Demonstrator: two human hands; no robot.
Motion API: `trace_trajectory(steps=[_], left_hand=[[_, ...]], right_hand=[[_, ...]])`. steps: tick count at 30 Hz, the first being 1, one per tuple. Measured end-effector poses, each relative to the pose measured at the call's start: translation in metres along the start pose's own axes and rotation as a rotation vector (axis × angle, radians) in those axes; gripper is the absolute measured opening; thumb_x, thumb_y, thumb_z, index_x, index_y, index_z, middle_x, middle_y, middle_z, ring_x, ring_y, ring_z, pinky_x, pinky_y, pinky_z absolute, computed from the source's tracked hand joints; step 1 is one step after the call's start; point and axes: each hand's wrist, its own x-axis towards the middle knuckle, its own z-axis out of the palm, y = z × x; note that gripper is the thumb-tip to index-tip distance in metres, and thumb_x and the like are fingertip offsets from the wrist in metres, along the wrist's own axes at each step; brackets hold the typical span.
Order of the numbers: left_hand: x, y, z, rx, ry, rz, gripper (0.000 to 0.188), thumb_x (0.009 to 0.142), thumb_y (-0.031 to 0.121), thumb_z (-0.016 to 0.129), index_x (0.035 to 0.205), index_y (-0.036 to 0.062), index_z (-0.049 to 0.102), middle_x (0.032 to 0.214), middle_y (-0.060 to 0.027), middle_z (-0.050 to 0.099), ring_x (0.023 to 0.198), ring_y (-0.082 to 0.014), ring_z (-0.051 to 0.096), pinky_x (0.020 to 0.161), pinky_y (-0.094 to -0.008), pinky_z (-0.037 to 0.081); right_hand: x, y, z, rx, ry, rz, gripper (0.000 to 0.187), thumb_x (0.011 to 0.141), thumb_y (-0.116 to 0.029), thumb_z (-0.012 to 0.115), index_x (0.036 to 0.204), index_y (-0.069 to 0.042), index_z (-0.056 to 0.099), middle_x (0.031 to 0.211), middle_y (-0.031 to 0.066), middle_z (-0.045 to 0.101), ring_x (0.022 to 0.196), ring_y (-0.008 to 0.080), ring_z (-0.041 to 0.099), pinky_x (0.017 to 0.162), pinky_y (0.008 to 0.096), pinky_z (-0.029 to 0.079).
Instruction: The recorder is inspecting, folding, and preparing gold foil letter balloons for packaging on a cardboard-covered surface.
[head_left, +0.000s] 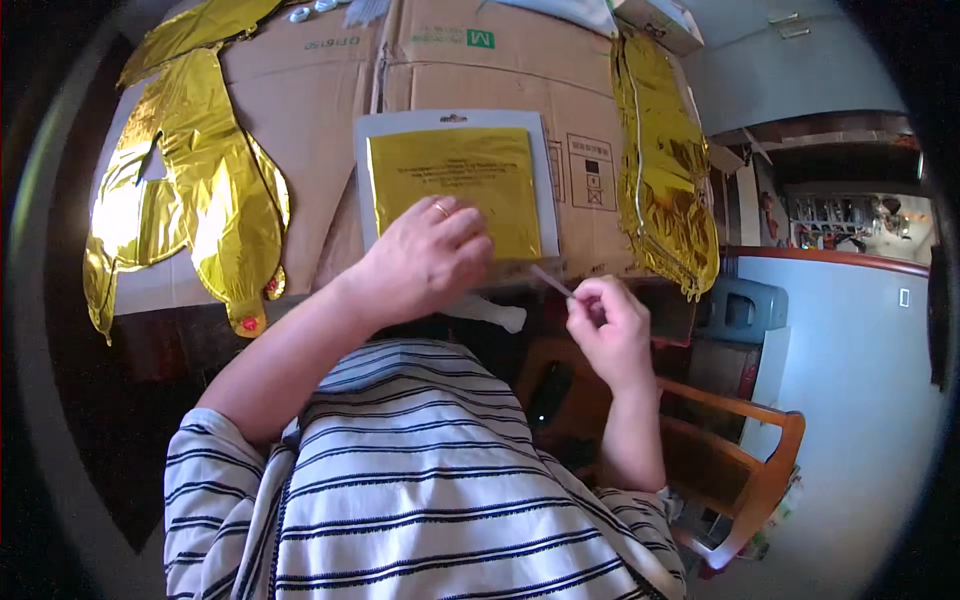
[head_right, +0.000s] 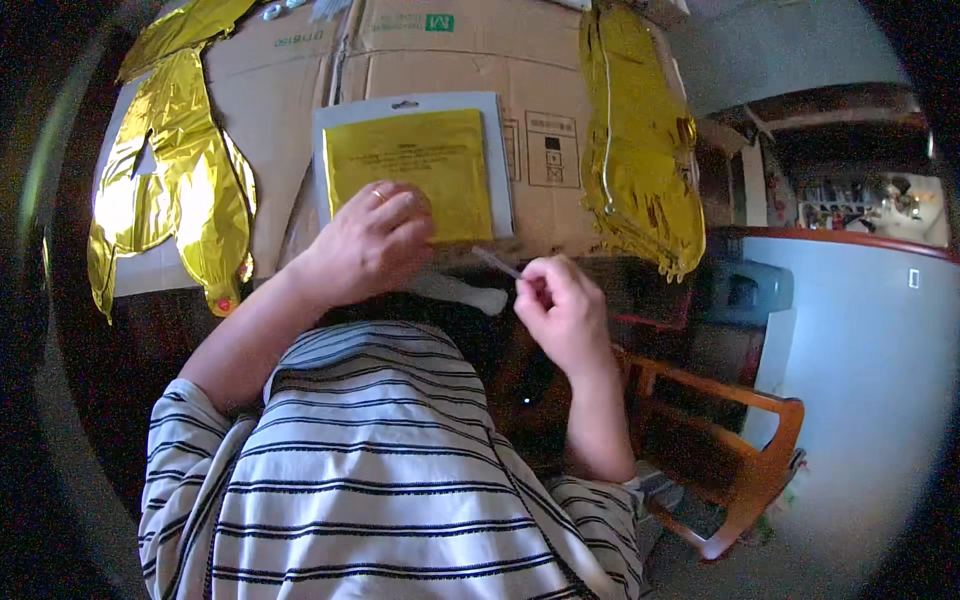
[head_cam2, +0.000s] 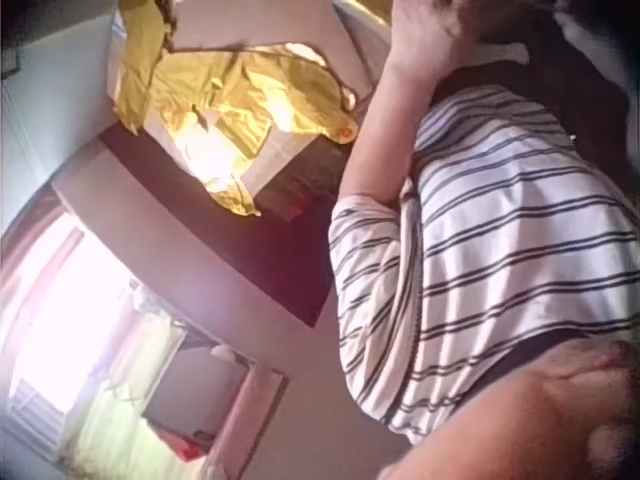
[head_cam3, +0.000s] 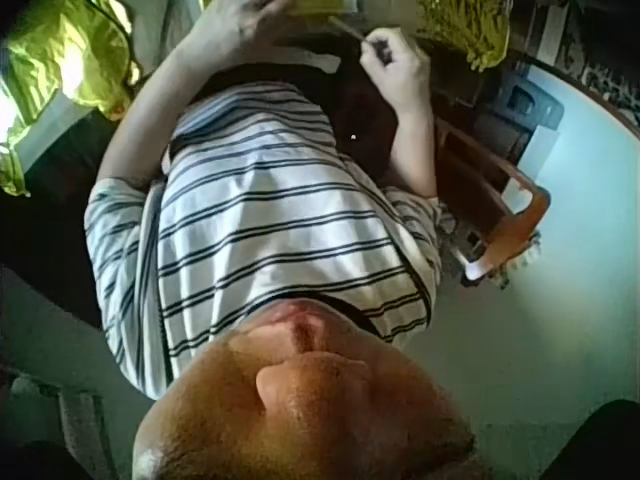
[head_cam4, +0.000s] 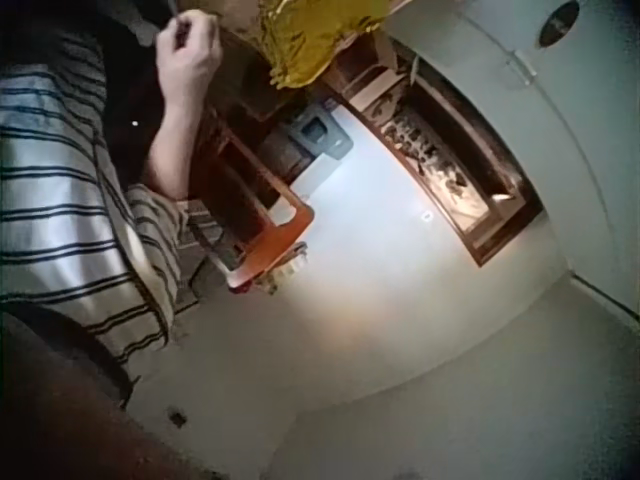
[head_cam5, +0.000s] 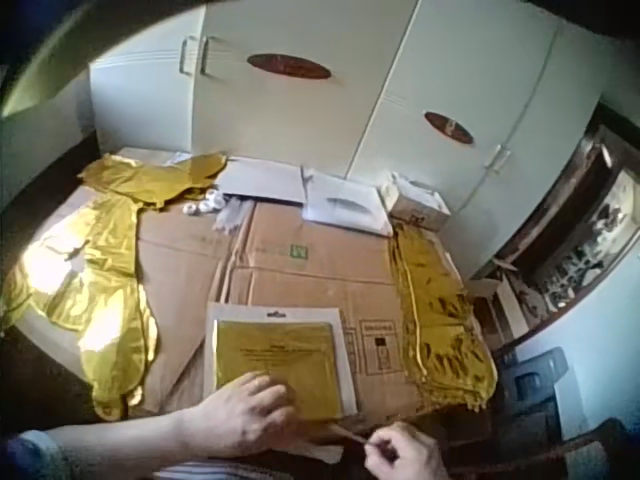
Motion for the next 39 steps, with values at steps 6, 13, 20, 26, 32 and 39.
trace_trajectory(steps=[6,13,20,26,32,39], left_hand=[[-0.004,-0.001,0.005,-0.123,0.085,-0.024,0.020,0.078,0.006,0.075,0.095,0.0018,0.066,0.101,-0.0131,0.065,0.103,-0.0345,0.065,0.096,-0.0455,0.051],[-0.008,0.003,0.005,-0.029,0.077,0.012,0.022,0.079,0.006,0.074,0.099,0.0028,0.066,0.106,-0.0125,0.066,0.108,-0.0323,0.066,0.102,-0.0482,0.050],[-0.014,0.001,0.014,0.043,0.114,0.104,0.025,0.077,0.007,0.076,0.100,0.0025,0.066,0.104,-0.0120,0.065,0.108,-0.0309,0.066,0.101,-0.0501,0.050],[-0.012,0.003,0.013,0.051,0.046,0.104,0.026,0.077,0.010,0.076,0.099,0.0021,0.066,0.105,-0.0120,0.064,0.110,-0.0314,0.064,0.099,-0.0496,0.051],[-0.014,0.000,0.009,0.043,0.022,0.098,0.028,0.076,0.011,0.076,0.101,0.0021,0.065,0.105,-0.0122,0.063,0.110,-0.0318,0.064,0.100,-0.0501,0.051],[-0.012,-0.002,0.009,0.020,0.027,0.100,0.031,0.075,0.010,0.075,0.103,0.0021,0.064,0.106,-0.0128,0.063,0.111,-0.0328,0.064,0.101,-0.0504,0.051]], right_hand=[[-0.009,0.003,0.037,-0.102,0.152,-0.225,0.021,0.077,0.002,0.073,0.091,-0.006,0.059,0.082,0.0090,0.060,0.073,0.0283,0.063,0.067,0.0386,0.052],[0.005,-0.002,0.034,-0.240,0.193,-0.367,0.024,0.074,0.003,0.073,0.091,-0.007,0.057,0.082,0.0090,0.058,0.075,0.0286,0.062,0.068,0.0390,0.052],[0.008,0.004,0.051,-0.295,0.333,-0.163,0.018,0.082,-0.001,0.073,0.093,-0.006,0.059,0.080,0.0109,0.061,0.069,0.0305,0.064,0.062,0.0407,0.053],[0.020,0.007,0.060,-0.253,0.406,-0.149,0.023,0.086,-0.004,0.072,0.107,-0.007,0.065,0.080,0.0107,0.062,0.068,0.0309,0.065,0.063,0.0394,0.055],[0.023,0.016,0.031,-0.212,0.133,-0.123,0.035,0.082,-0.004,0.074,0.116,-0.005,0.065,0.112,0.0109,0.065,0.093,0.0283,0.067,0.077,0.0395,0.056],[0.055,0.026,0.032,-0.313,0.072,-0.505,0.034,0.080,-0.004,0.074,0.114,-0.002,0.066,0.116,0.0106,0.065,0.088,0.0279,0.063,0.082,0.0379,0.055]])
